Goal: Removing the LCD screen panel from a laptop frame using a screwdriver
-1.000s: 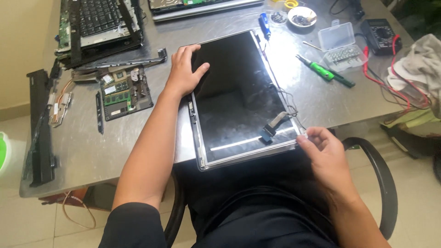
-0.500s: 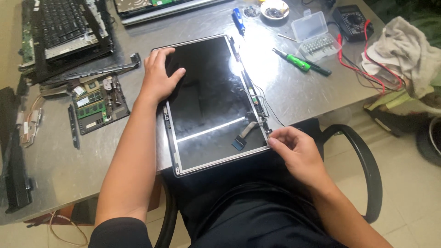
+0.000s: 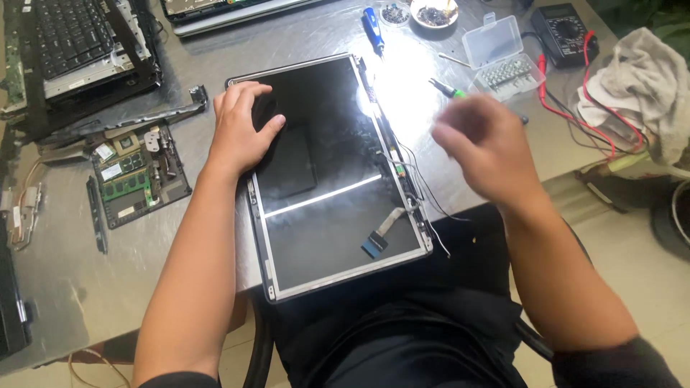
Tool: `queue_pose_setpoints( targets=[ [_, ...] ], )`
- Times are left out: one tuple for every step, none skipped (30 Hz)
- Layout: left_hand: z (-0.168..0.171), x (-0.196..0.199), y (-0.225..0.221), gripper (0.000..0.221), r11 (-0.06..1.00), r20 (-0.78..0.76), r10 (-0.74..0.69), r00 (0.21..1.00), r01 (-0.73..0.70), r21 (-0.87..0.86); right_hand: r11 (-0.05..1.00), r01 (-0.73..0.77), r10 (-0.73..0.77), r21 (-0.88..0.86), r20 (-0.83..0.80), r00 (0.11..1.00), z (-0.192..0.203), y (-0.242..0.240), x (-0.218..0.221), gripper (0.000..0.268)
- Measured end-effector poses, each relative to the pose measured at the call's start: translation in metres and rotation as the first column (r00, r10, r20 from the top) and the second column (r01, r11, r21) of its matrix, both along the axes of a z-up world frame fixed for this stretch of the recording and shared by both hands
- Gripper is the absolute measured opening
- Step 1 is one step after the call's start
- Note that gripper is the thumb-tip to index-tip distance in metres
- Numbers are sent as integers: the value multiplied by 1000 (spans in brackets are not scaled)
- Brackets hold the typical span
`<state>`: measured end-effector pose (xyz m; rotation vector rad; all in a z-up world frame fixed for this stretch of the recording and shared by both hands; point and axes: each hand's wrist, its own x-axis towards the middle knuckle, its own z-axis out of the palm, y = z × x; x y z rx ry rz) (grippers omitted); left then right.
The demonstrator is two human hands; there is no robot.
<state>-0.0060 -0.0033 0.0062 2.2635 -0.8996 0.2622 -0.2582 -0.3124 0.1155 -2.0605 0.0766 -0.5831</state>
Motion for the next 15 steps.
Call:
queue_pose_setpoints(
  targets=[
    [1,0,0,55,1000,-3,2,1000,-2,1,1000,-2,2,1,-3,1000,-5,-9,24,18],
    [2,-1,0,54,1000,-1,-1,1000,1,2,996,-74,76,-50,34,997,-11,-17,49,18],
    [2,-2,0,54,1000,1,-4,1000,4,4,984,-144,151,-103,67,986,-18,-26,74,18],
    [3,-2,0,54,1000,-3,0,1000,0,7,984,-148,155,-100,64,986,-18,-27,92,18],
    [4,-2,0,54,1000,0,-3,1000,3,8,964,-168,169,-206,-14,986,-18,-28,110,21],
    [5,-2,0,53,1000,3,-7,1000,7,9,932,-193,172,-308,-94,981,-18,-29,128,26],
    [7,-2,0,53,1000,-2,-4,1000,4,11,932,-197,175,-305,-98,980,-21,-32,143,26],
    [8,-3,0,53,1000,-10,-8,1000,8,13,901,-242,188,-361,-180,966,-25,-34,158,28],
    [9,-4,0,52,1000,-18,-11,1000,11,15,864,-290,194,-411,-261,946,-29,-37,172,30],
    [16,-8,-2,52,1000,-25,-9,1000,10,20,866,-294,196,-405,-266,944,-33,-39,177,30],
    [23,-11,-4,49,999,-34,-15,999,16,36,827,-323,136,-460,-395,909,-37,-41,183,26],
    [32,-12,-6,46,998,-41,-18,999,20,55,783,-363,67,-506,-510,857,-41,-42,191,24],
    [32,-12,-5,46,998,-47,-15,999,18,61,785,-367,73,-499,-514,854,-42,-43,188,24],
    [30,-12,-6,48,998,-70,5,998,0,71,792,-367,123,-487,-462,878,-42,-45,185,23],
    [28,-13,-6,50,997,-94,26,995,-18,81,800,-369,172,-474,-407,897,-44,-46,182,23]
  ],
)
